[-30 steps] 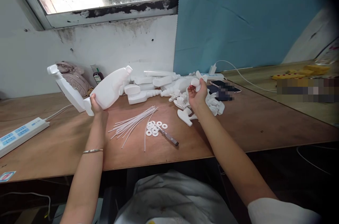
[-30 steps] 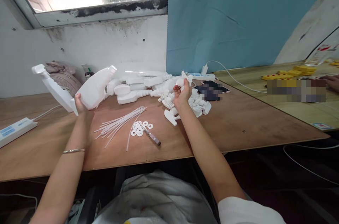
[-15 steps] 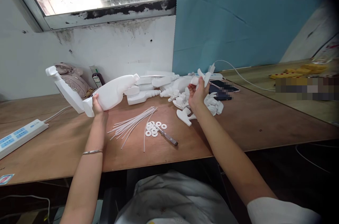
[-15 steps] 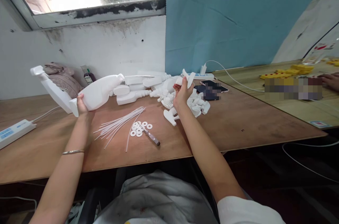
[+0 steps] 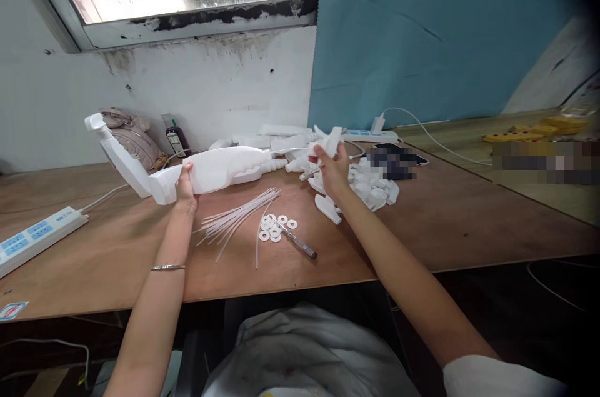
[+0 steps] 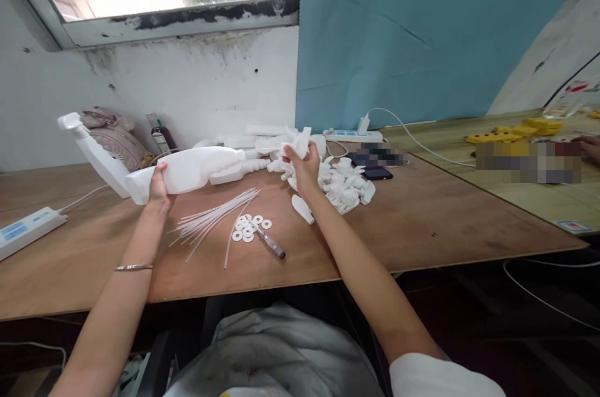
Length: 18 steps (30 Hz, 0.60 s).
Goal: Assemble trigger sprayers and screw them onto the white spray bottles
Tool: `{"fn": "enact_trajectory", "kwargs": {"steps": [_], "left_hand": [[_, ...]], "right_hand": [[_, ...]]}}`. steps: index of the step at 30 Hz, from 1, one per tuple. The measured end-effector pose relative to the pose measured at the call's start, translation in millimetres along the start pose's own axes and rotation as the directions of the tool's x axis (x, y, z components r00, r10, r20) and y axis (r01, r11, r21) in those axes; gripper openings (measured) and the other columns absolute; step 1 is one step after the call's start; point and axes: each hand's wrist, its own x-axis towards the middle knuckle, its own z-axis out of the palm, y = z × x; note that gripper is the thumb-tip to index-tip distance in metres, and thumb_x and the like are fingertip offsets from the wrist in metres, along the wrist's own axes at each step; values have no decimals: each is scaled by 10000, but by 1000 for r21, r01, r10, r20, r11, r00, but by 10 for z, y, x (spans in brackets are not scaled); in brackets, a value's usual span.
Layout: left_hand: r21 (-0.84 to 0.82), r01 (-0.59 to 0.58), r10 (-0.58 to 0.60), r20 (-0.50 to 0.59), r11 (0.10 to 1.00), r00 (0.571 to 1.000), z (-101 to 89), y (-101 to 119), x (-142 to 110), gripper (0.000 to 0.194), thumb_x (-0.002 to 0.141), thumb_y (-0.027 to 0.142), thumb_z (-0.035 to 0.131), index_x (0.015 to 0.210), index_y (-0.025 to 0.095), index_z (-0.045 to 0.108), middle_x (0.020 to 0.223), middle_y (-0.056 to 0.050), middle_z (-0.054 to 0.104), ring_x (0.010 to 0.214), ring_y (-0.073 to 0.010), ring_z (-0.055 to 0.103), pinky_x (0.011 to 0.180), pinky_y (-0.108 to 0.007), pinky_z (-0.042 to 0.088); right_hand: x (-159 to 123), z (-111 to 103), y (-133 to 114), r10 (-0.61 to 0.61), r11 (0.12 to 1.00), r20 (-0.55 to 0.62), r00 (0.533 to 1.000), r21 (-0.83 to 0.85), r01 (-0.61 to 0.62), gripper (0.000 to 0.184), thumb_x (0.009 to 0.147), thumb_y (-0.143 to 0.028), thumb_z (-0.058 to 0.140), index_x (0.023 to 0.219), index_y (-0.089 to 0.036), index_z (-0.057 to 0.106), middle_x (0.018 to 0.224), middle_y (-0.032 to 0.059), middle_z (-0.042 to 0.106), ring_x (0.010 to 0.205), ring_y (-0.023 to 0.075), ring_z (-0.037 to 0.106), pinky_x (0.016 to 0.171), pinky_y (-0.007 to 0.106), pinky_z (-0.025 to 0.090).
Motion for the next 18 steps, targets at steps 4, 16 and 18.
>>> {"fn": "enact_trajectory", "kwargs": {"steps": [4, 16, 18], "left_hand": [[26, 47, -48, 67, 999, 997, 25, -15, -61, 330, 598, 333, 644, 867, 146, 600, 830, -56, 648, 761, -189, 620, 606, -259, 534], [85, 115, -126, 145, 990, 981, 47, -29, -114, 260, 633, 317, 642, 817, 136, 615, 774, -55, 662, 738, -195, 634, 612, -273, 541], [79, 108, -119, 158, 991, 980, 47, -32, -116, 261, 643, 319, 638, 825, 133, 615, 767, -58, 662, 739, -197, 636, 617, -275, 540]], "right_hand": [[-158, 30, 108, 59, 986, 228, 972, -164, -21, 357, 481, -253, 762, 793, -178, 605, 697, -59, 606, 628, 72, 537, 572, 171, 464], [-335, 83, 80, -36, 937, 436, 899, -299, 183, 267, 503, -165, 721, 755, -222, 652, 837, -28, 638, 870, 159, 552, 820, 288, 427], [-342, 87, 90, -25, 936, 420, 907, -309, 169, 276, 511, -152, 717, 770, -218, 653, 826, -36, 636, 803, 134, 550, 760, 251, 435]]}}
